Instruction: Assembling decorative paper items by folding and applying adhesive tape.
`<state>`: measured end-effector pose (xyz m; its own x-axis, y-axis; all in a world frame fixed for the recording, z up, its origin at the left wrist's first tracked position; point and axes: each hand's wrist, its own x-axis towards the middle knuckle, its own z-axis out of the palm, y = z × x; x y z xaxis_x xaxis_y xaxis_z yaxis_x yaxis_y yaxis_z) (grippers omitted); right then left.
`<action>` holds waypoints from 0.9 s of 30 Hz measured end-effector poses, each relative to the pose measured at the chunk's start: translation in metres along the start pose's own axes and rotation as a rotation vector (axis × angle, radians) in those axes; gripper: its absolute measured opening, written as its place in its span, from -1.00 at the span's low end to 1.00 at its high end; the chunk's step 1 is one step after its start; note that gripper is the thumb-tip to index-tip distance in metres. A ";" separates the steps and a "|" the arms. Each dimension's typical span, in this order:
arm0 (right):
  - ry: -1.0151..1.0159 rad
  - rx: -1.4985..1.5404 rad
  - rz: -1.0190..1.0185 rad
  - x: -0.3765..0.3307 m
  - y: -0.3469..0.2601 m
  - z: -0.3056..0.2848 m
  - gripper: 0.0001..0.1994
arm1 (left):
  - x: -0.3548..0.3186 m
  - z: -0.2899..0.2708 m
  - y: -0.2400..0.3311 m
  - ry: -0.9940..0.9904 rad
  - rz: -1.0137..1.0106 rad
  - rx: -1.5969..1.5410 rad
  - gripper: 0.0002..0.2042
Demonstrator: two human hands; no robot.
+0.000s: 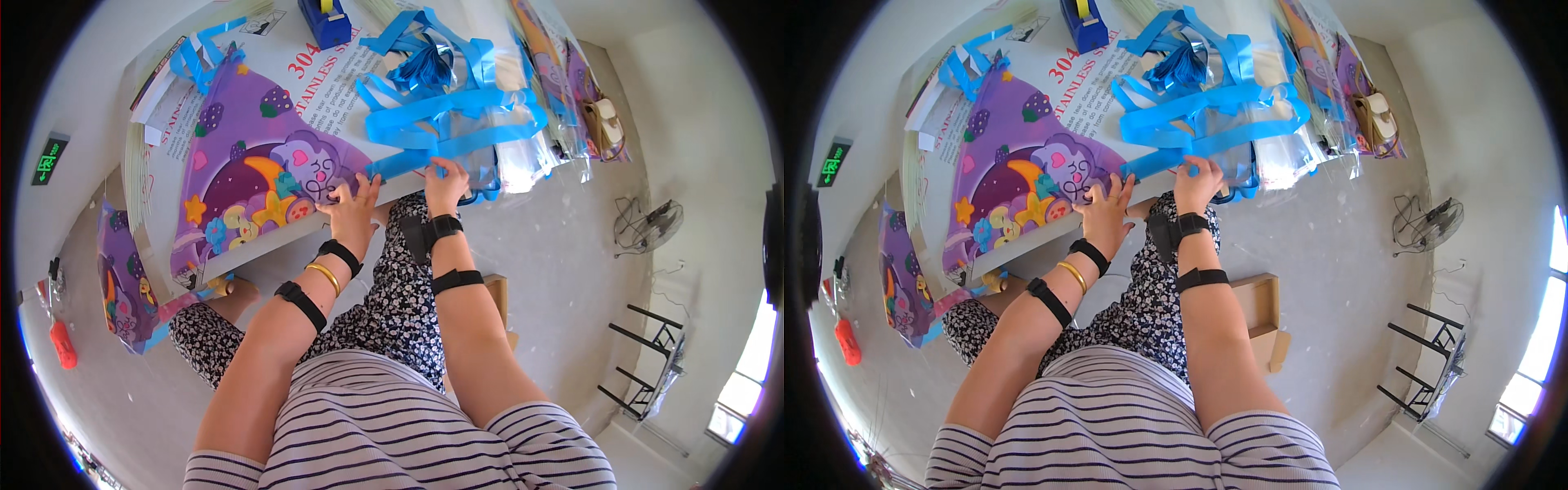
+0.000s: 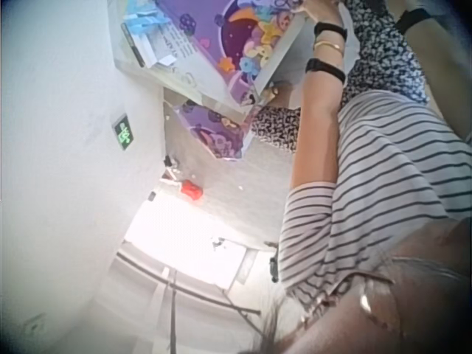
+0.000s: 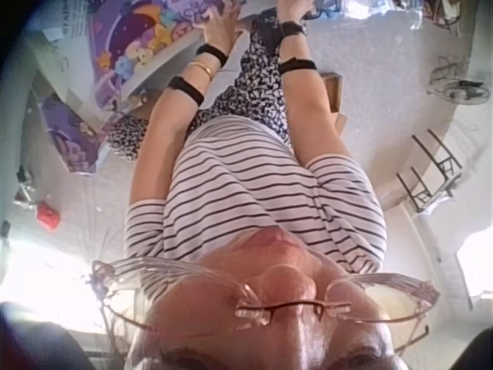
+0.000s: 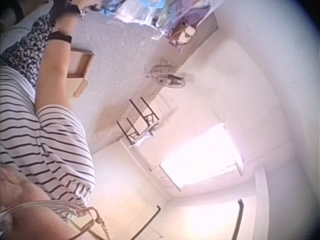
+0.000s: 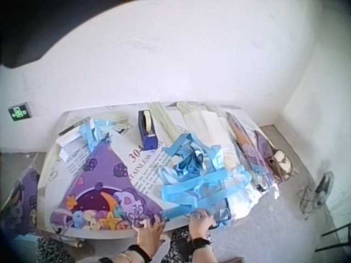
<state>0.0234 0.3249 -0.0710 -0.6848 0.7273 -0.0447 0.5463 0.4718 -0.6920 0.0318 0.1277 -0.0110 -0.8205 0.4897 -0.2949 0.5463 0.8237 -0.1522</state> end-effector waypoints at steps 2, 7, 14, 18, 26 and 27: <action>0.031 -0.078 -0.154 -0.012 0.002 0.009 -0.63 | -0.001 0.000 0.000 0.000 -0.009 0.000 0.10; 0.073 -0.137 -0.055 -0.024 -0.019 0.018 -0.55 | -0.002 0.003 -0.002 -0.007 -0.021 0.002 0.10; -0.141 0.729 0.125 0.030 0.017 0.015 -0.60 | 0.001 -0.001 0.007 0.019 -0.007 0.020 0.10; -0.145 1.228 0.475 0.024 -0.030 -0.003 -0.55 | -0.002 0.003 0.000 0.005 -0.015 0.031 0.09; -0.089 0.817 0.252 0.017 -0.021 -0.020 -0.60 | -0.001 0.003 0.000 -0.001 -0.004 0.056 0.11; -0.084 0.816 0.253 0.023 -0.010 -0.017 -0.60 | -0.001 0.002 0.001 0.001 0.001 0.055 0.11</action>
<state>0.0107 0.3453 -0.0530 -0.6406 0.7075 -0.2985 0.1914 -0.2294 -0.9543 0.0336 0.1276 -0.0129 -0.8201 0.4906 -0.2945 0.5554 0.8062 -0.2038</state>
